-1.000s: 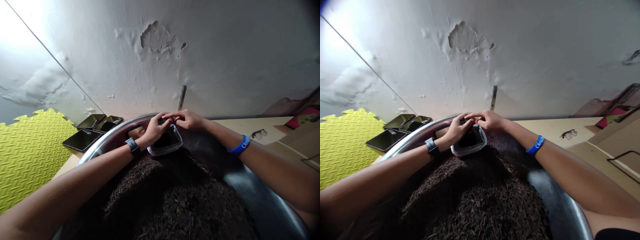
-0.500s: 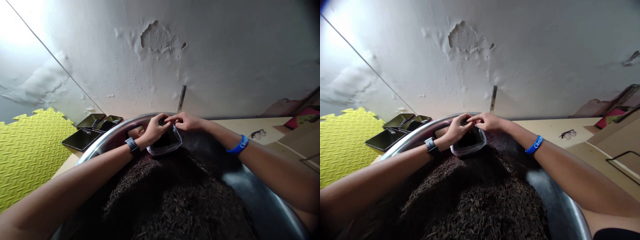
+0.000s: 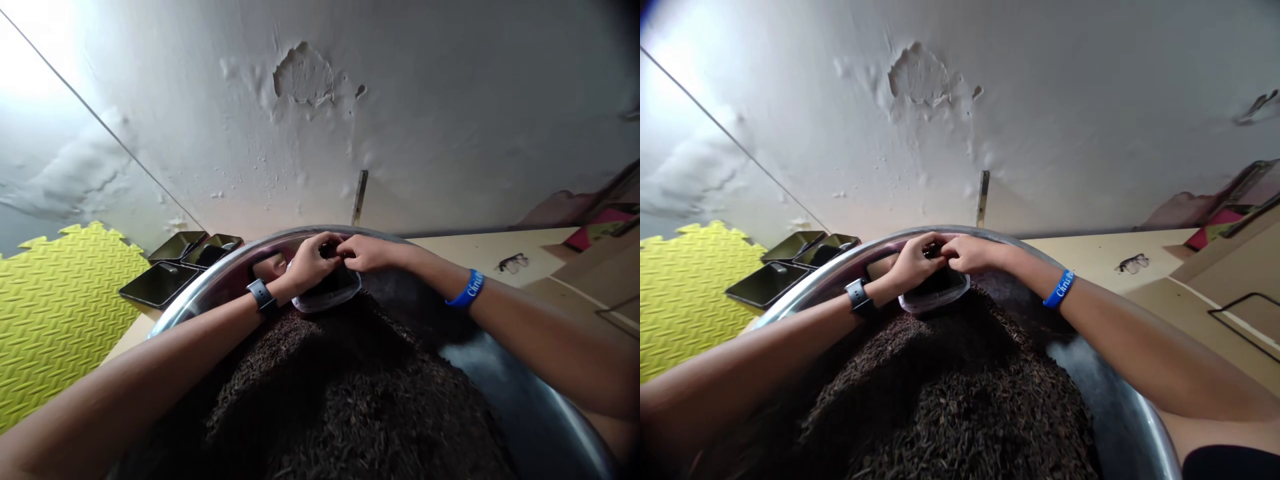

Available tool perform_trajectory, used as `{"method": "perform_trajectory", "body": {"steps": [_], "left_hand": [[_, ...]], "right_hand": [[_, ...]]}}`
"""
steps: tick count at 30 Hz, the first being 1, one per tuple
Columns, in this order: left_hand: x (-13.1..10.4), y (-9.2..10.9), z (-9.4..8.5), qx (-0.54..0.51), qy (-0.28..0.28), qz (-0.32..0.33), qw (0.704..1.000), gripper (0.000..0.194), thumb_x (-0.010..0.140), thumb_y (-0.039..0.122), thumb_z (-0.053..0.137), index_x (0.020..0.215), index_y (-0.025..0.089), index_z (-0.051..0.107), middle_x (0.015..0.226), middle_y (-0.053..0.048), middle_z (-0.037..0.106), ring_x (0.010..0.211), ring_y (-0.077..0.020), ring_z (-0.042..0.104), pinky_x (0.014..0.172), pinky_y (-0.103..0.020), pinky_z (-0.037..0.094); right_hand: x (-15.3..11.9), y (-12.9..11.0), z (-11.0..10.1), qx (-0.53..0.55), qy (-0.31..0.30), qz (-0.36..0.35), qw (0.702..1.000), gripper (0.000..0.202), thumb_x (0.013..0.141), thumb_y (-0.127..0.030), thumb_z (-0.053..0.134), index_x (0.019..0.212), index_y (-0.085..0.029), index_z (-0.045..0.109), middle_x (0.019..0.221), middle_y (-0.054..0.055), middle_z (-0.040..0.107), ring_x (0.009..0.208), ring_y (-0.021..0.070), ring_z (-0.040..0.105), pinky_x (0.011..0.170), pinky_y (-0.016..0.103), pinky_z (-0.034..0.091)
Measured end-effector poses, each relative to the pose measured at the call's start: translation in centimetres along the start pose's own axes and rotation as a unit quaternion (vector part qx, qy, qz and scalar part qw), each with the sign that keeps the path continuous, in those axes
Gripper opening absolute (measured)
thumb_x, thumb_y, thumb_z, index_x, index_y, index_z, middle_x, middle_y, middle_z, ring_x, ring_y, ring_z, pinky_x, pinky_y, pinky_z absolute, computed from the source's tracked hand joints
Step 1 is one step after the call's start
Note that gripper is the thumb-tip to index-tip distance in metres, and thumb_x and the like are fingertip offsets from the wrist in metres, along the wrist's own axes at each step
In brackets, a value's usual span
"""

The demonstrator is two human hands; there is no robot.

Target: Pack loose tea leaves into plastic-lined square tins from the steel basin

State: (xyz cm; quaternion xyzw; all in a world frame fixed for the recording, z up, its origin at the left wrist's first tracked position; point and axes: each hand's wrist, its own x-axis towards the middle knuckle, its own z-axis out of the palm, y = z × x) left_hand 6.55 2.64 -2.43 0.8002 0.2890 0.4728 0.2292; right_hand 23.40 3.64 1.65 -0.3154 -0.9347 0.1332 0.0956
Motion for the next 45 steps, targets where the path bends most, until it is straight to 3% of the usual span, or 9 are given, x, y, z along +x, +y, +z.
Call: {"method": "perform_trajectory", "body": {"steps": [5,13,19,25,30,34,37,40,45], "left_hand": [[0.0,0.1,0.0,-0.003,-0.013,-0.001,1.000,0.027,0.074,0.008,0.059,0.100,0.015,0.063,0.097,-0.005,0.068,0.090,-0.0164,0.061,0.082,-0.030,0.048],[0.0,-0.5,-0.1,-0.051,0.007,-0.016,0.999,0.020,0.079,0.017,0.060,0.099,0.016,0.062,0.097,-0.007,0.068,0.088,-0.0176,0.063,0.077,-0.031,0.051],[0.1,-1.0,0.0,-0.094,0.014,-0.068,0.993,0.017,0.080,0.021,0.060,0.096,0.017,0.062,0.094,-0.008,0.070,0.085,-0.0191,0.065,0.071,-0.031,0.054],[-0.1,-1.0,0.0,-0.081,0.015,-0.066,0.994,0.022,0.081,0.024,0.061,0.103,0.018,0.061,0.099,-0.008,0.069,0.086,-0.0180,0.065,0.069,-0.029,0.055],[-0.3,-0.4,0.1,-0.093,-0.010,-0.055,0.994,0.024,0.089,0.028,0.053,0.107,0.015,0.060,0.103,-0.010,0.068,0.089,-0.0168,0.066,0.075,-0.030,0.055],[-0.4,-0.1,0.3,-0.046,-0.028,-0.043,0.998,0.028,0.094,0.031,0.043,0.107,0.014,0.061,0.104,-0.011,0.068,0.085,-0.0165,0.066,0.073,-0.029,0.055],[-0.6,0.1,0.4,-0.013,-0.036,-0.021,0.999,0.029,0.096,0.029,0.039,0.110,0.015,0.060,0.099,-0.010,0.068,0.078,-0.0152,0.066,0.072,-0.029,0.054],[-0.9,0.6,0.4,0.037,-0.043,0.005,0.998,0.029,0.096,0.027,0.038,0.111,0.017,0.060,0.092,-0.006,0.069,0.075,-0.0143,0.064,0.076,-0.030,0.051],[-1.3,1.3,0.2,0.116,-0.080,0.050,0.989,0.022,0.093,0.028,0.046,0.101,0.021,0.065,0.090,-0.004,0.069,0.082,-0.0155,0.063,0.081,-0.029,0.047]], "right_hand": [[-0.3,0.0,-0.4,-0.013,0.000,-0.010,1.000,0.015,0.069,-0.012,0.044,0.069,-0.014,0.059,0.068,0.003,0.058,0.059,0.0116,0.045,0.058,0.025,0.034],[-1.5,-1.6,-2.0,0.072,0.144,0.014,0.987,0.042,0.074,-0.017,0.043,0.107,-0.013,0.069,0.061,-0.001,0.057,0.049,0.0078,0.033,0.049,0.024,0.026],[-1.3,-2.3,-2.2,0.066,0.092,0.025,0.993,0.052,0.071,-0.013,0.043,0.118,-0.016,0.064,0.069,0.000,0.063,0.051,0.0082,0.035,0.051,0.024,0.029],[-1.4,-1.9,-1.9,0.072,0.113,0.010,0.991,0.050,0.072,-0.014,0.043,0.118,-0.014,0.065,0.073,0.002,0.065,0.055,0.0092,0.041,0.056,0.025,0.032],[-1.5,-1.3,-1.2,0.016,0.242,0.005,0.970,0.042,0.076,-0.014,0.042,0.111,-0.013,0.067,0.066,0.000,0.061,0.049,0.0075,0.035,0.051,0.025,0.030],[-1.1,0.1,-0.7,-0.033,0.302,0.018,0.953,0.041,0.081,-0.014,0.040,0.114,-0.013,0.064,0.075,0.002,0.064,0.055,0.0096,0.045,0.059,0.025,0.037],[-0.6,1.5,-0.2,-0.061,0.268,0.025,0.961,0.042,0.083,-0.016,0.039,0.118,-0.013,0.061,0.099,0.008,0.067,0.078,0.0152,0.058,0.076,0.028,0.043],[-0.2,2.7,0.5,-0.070,0.200,0.043,0.976,0.045,0.086,-0.021,0.039,0.127,-0.012,0.055,0.114,0.012,0.063,0.099,0.0214,0.058,0.089,0.034,0.042],[0.0,3.4,1.5,-0.045,0.109,0.057,0.991,0.051,0.087,-0.032,0.044,0.135,-0.013,0.047,0.125,0.013,0.059,0.108,0.0251,0.056,0.092,0.036,0.042]]}}
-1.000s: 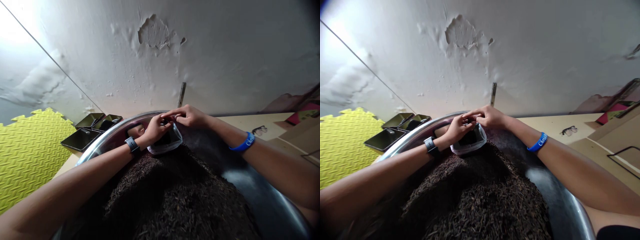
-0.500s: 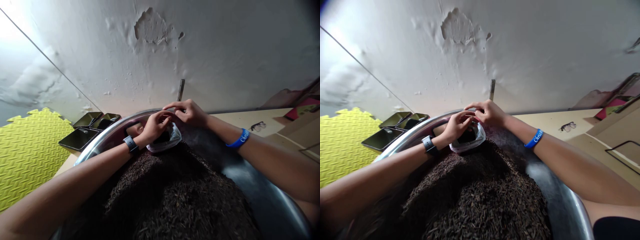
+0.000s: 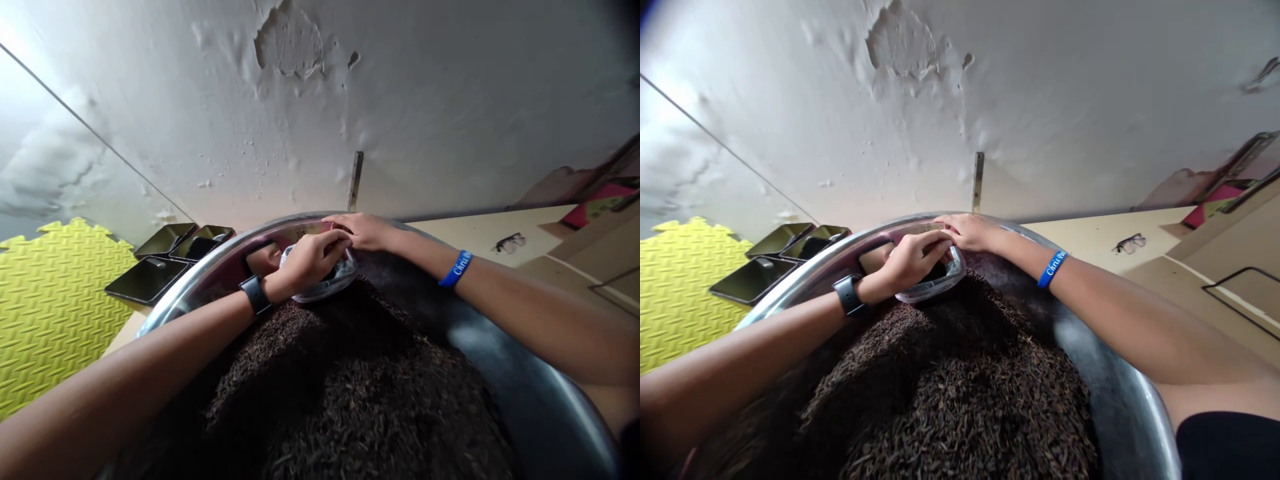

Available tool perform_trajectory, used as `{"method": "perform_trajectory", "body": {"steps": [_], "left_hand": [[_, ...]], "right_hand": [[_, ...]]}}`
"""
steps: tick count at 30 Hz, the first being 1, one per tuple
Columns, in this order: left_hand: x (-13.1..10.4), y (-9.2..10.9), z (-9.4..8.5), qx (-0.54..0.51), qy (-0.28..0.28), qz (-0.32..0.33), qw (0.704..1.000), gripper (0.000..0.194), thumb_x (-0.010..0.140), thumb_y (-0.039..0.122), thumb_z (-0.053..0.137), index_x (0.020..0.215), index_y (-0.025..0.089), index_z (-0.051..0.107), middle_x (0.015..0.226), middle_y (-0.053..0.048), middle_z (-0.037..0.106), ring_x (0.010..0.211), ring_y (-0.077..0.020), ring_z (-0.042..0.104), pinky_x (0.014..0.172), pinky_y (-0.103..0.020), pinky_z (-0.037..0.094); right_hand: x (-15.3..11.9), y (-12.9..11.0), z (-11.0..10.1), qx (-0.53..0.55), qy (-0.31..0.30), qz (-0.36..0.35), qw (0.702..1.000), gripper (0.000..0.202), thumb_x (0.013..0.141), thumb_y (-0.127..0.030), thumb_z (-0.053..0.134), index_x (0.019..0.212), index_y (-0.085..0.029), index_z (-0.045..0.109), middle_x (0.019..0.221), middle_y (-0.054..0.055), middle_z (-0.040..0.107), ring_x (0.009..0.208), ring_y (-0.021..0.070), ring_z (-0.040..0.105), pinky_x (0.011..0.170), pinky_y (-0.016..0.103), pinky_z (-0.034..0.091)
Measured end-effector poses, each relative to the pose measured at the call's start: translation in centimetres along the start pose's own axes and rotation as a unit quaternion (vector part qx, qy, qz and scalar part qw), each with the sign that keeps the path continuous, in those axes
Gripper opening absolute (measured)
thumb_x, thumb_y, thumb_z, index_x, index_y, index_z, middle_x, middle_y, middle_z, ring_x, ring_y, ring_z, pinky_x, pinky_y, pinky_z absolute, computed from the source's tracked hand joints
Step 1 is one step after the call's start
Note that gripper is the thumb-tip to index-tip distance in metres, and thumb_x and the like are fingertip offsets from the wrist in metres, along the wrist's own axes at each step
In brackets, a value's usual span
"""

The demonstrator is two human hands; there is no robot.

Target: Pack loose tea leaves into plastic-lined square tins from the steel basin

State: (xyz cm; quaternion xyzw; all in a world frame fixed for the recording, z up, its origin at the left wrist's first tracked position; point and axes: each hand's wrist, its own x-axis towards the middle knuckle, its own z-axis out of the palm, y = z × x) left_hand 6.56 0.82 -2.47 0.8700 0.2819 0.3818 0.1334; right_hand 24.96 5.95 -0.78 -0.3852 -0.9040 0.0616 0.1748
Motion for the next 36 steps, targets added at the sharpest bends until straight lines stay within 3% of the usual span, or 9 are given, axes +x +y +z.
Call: {"method": "perform_trajectory", "body": {"steps": [8,11,14,17,20,23,26,31,36], "left_hand": [[0.5,-0.5,-0.9,0.117,-0.115,0.068,0.984,0.029,0.090,0.040,0.049,0.083,0.020,0.070,0.089,-0.008,0.070,0.089,-0.0204,0.064,0.085,-0.036,0.045],[0.6,-0.8,-1.1,0.156,-0.115,0.083,0.978,0.031,0.094,0.031,0.040,0.094,0.018,0.068,0.103,-0.010,0.068,0.098,-0.0210,0.062,0.091,-0.037,0.044],[0.7,-0.8,-1.4,0.192,-0.123,0.093,0.969,0.028,0.093,0.023,0.041,0.107,0.016,0.064,0.112,-0.010,0.065,0.105,-0.0215,0.059,0.096,-0.037,0.042],[0.8,0.1,-1.8,0.191,-0.111,0.107,0.969,0.023,0.090,0.024,0.047,0.104,0.016,0.064,0.108,-0.009,0.065,0.109,-0.0223,0.056,0.099,-0.038,0.040],[0.6,2.6,-1.6,0.140,-0.111,0.124,0.976,0.023,0.092,0.029,0.046,0.096,0.018,0.066,0.101,-0.007,0.066,0.103,-0.0217,0.058,0.098,-0.038,0.040],[-0.5,6.0,-0.6,0.027,-0.211,0.143,0.967,0.027,0.094,0.034,0.044,0.095,0.020,0.066,0.095,-0.005,0.067,0.091,-0.0178,0.061,0.089,-0.032,0.045],[-2.4,8.3,1.1,-0.075,-0.333,0.182,0.922,0.028,0.092,0.039,0.049,0.105,0.020,0.064,0.106,-0.006,0.066,0.098,-0.0176,0.061,0.092,-0.028,0.045],[-5.0,7.8,3.6,-0.048,-0.467,0.125,0.874,0.076,0.075,0.067,0.056,0.136,0.024,0.045,0.141,-0.012,0.044,0.130,-0.0348,0.039,0.106,-0.050,0.032],[-5.2,7.3,3.9,-0.066,-0.560,0.055,0.824,0.087,0.070,0.075,0.053,0.142,0.031,0.034,0.152,-0.012,0.023,0.137,-0.0393,0.025,0.106,-0.057,0.028]], "right_hand": [[0.0,-0.4,0.8,0.035,-0.112,-0.005,0.993,0.055,0.089,-0.035,0.044,0.140,-0.015,0.040,0.142,0.011,0.043,0.125,0.0265,0.045,0.105,0.039,0.033],[0.0,0.0,1.1,0.048,-0.106,-0.016,0.993,0.054,0.089,-0.034,0.042,0.139,-0.012,0.041,0.142,0.012,0.042,0.127,0.0267,0.043,0.106,0.039,0.031],[0.2,0.3,1.3,0.070,-0.082,-0.026,0.994,0.044,0.089,-0.032,0.042,0.128,-0.017,0.054,0.132,0.010,0.054,0.121,0.0251,0.049,0.102,0.037,0.036],[0.3,0.0,1.4,0.077,-0.066,-0.014,0.995,0.035,0.083,-0.030,0.051,0.115,-0.021,0.062,0.117,0.008,0.063,0.113,0.0255,0.053,0.096,0.036,0.041],[0.2,-0.5,1.2,0.057,-0.081,0.005,0.995,0.041,0.080,-0.032,0.057,0.120,-0.021,0.060,0.124,0.008,0.059,0.117,0.0270,0.049,0.098,0.038,0.039],[0.0,-0.9,1.0,0.040,-0.096,0.018,0.994,0.045,0.088,-0.034,0.046,0.130,-0.020,0.052,0.134,0.008,0.052,0.119,0.0254,0.048,0.101,0.038,0.036],[-0.2,-0.9,0.9,0.040,-0.093,0.014,0.995,0.045,0.092,-0.031,0.035,0.132,-0.015,0.049,0.133,0.010,0.052,0.118,0.0230,0.050,0.102,0.035,0.035],[-0.2,-0.9,1.0,0.048,-0.094,0.002,0.994,0.044,0.092,-0.028,0.036,0.131,-0.015,0.050,0.133,0.009,0.052,0.118,0.0219,0.050,0.102,0.033,0.035],[-0.1,-0.8,1.1,0.047,-0.095,0.014,0.994,0.044,0.092,-0.027,0.035,0.131,-0.013,0.049,0.130,0.011,0.054,0.115,0.0234,0.052,0.101,0.035,0.036]]}}
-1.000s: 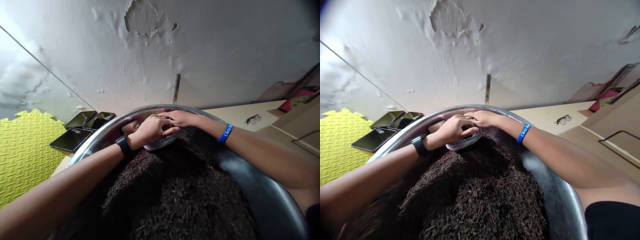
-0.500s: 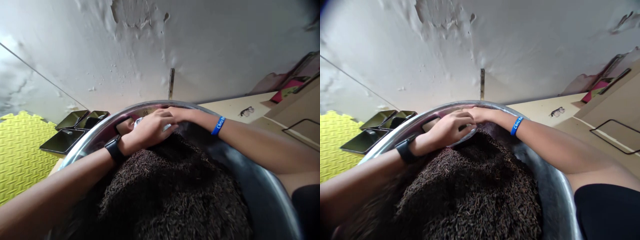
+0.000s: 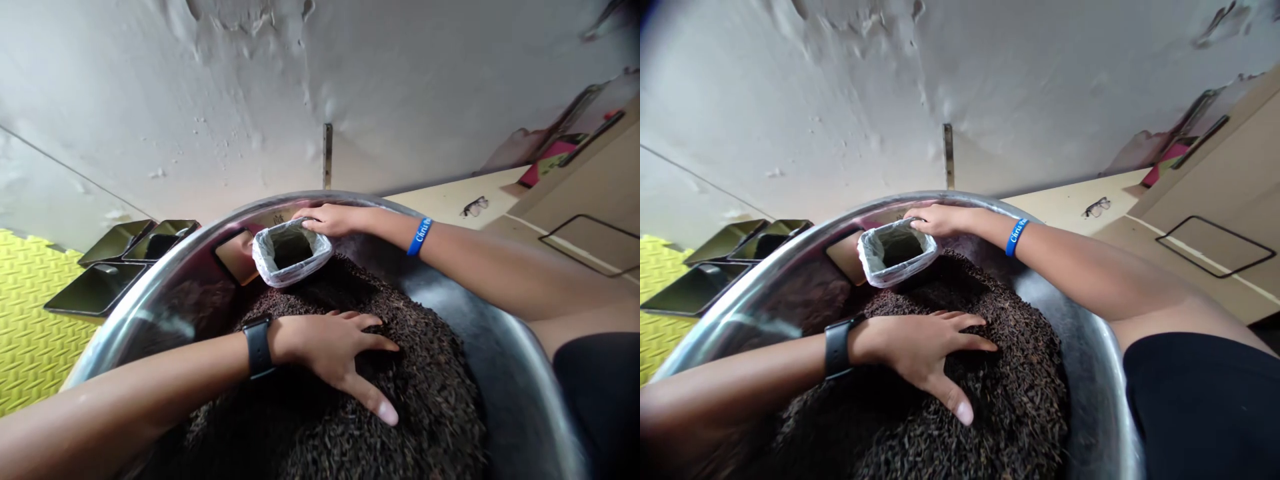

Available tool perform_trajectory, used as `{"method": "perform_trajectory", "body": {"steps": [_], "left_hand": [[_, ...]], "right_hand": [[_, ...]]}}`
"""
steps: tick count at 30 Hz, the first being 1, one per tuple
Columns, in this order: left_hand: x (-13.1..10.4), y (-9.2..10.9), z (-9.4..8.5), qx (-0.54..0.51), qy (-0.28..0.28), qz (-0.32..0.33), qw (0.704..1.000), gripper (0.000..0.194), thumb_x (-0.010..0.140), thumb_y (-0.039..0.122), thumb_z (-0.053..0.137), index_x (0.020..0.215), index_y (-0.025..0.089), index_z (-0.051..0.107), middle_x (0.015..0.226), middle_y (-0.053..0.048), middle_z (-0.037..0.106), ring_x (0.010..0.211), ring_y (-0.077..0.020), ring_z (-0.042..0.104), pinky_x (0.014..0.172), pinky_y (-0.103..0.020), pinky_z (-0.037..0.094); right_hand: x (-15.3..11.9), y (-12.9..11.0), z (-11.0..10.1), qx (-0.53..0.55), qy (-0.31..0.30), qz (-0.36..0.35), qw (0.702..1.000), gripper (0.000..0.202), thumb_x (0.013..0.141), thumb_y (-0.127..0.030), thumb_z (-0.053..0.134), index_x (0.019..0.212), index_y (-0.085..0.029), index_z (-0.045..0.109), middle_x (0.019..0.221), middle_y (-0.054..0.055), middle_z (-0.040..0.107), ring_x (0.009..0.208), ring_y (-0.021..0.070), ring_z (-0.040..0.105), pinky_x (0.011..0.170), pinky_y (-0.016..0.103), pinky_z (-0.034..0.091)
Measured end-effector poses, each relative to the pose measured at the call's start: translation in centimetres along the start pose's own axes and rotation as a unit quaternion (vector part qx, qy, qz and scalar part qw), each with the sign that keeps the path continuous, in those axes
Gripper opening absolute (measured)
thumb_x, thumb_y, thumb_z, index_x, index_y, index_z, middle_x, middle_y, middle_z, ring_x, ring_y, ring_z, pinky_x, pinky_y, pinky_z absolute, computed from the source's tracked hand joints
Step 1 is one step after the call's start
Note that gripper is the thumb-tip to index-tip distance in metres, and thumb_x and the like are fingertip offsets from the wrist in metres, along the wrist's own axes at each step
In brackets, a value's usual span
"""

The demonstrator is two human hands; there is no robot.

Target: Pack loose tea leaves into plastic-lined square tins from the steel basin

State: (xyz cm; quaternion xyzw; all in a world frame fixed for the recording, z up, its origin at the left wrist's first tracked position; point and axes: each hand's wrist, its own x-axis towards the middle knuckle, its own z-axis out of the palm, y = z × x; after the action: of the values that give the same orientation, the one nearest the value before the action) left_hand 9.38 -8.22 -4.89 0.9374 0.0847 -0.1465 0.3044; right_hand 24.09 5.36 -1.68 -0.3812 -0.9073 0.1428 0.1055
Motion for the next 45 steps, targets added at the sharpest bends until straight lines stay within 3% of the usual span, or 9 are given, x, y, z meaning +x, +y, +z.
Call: {"method": "perform_trajectory", "body": {"steps": [10,27,33,45], "left_hand": [[-0.2,1.3,-0.2,0.010,-0.003,0.013,1.000,0.095,0.059,0.079,0.059,0.139,0.032,0.037,0.144,-0.009,0.036,0.124,-0.0374,0.043,0.102,-0.055,0.035],[-0.1,1.6,0.3,0.036,0.032,0.028,0.998,0.084,0.066,0.078,0.053,0.133,0.029,0.045,0.119,-0.011,0.055,0.100,-0.0298,0.058,0.086,-0.041,0.048],[0.0,2.0,0.5,0.061,0.055,0.046,0.996,0.073,0.071,0.072,0.055,0.130,0.028,0.050,0.111,-0.011,0.059,0.087,-0.0252,0.063,0.071,-0.032,0.048],[0.3,2.2,-0.1,0.061,0.127,0.074,0.987,0.044,0.075,0.047,0.067,0.114,0.027,0.062,0.097,-0.004,0.063,0.078,-0.0173,0.063,0.063,-0.024,0.045]], "right_hand": [[0.1,0.2,0.0,0.000,0.002,0.011,1.000,0.043,0.092,-0.029,0.036,0.131,-0.015,0.049,0.131,0.010,0.054,0.116,0.0230,0.051,0.099,0.033,0.036],[0.1,0.2,0.1,-0.004,0.006,0.003,1.000,0.042,0.093,-0.026,0.035,0.129,-0.012,0.050,0.130,0.010,0.054,0.114,0.0210,0.052,0.098,0.031,0.036],[0.3,0.2,0.2,-0.004,0.010,0.000,1.000,0.041,0.092,-0.026,0.036,0.128,-0.013,0.052,0.129,0.010,0.055,0.114,0.0213,0.051,0.099,0.032,0.035],[0.2,0.6,0.3,-0.001,0.012,-0.010,1.000,0.041,0.091,-0.029,0.036,0.125,-0.014,0.054,0.123,0.011,0.059,0.105,0.0224,0.056,0.093,0.034,0.040]]}}
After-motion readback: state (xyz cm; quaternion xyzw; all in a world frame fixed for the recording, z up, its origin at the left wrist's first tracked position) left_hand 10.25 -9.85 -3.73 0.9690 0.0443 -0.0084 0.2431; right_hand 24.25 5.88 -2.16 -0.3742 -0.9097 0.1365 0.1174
